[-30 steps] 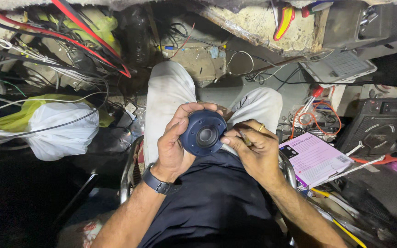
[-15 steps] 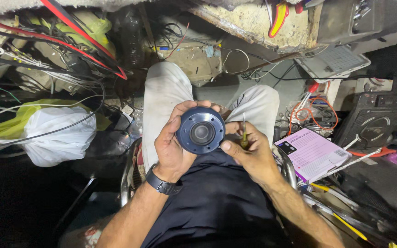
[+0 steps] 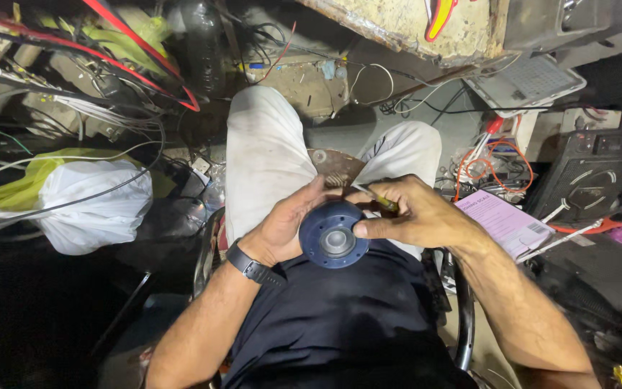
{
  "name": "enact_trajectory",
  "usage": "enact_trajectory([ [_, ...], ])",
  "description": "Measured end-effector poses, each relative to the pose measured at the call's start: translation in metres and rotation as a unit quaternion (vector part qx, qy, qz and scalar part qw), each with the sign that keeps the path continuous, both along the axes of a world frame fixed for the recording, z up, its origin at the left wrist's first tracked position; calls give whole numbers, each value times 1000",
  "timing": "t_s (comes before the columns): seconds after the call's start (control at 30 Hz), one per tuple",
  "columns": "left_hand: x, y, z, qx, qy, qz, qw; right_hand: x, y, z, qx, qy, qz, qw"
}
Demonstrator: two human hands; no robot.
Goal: The person disassembles a small blue speaker, uses a multimeter to test internal components, and then reassembles the speaker using a screwdriver. The person handles the speaker, multimeter probes, and screwdriver throughout the process.
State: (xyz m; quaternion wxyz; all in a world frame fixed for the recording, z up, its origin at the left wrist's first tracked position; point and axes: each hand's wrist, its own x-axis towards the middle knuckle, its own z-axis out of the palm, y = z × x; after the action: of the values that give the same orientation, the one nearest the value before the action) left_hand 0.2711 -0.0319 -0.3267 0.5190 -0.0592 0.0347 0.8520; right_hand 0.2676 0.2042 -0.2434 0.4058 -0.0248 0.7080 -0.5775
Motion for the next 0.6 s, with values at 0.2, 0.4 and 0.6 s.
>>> enact_trajectory([
  [0.2, -5, -3, -4, 23, 12, 60, 998, -6, -7, -20, -80, -4, -230, 970],
  [0.4, -12, -3, -9, 16, 0, 92, 996, 14, -6, 16, 88, -19, -258, 962],
  [0.6, -15, 3, -18, -32, -3, 62, 998, 45, -11, 48, 359, 301, -70, 881],
])
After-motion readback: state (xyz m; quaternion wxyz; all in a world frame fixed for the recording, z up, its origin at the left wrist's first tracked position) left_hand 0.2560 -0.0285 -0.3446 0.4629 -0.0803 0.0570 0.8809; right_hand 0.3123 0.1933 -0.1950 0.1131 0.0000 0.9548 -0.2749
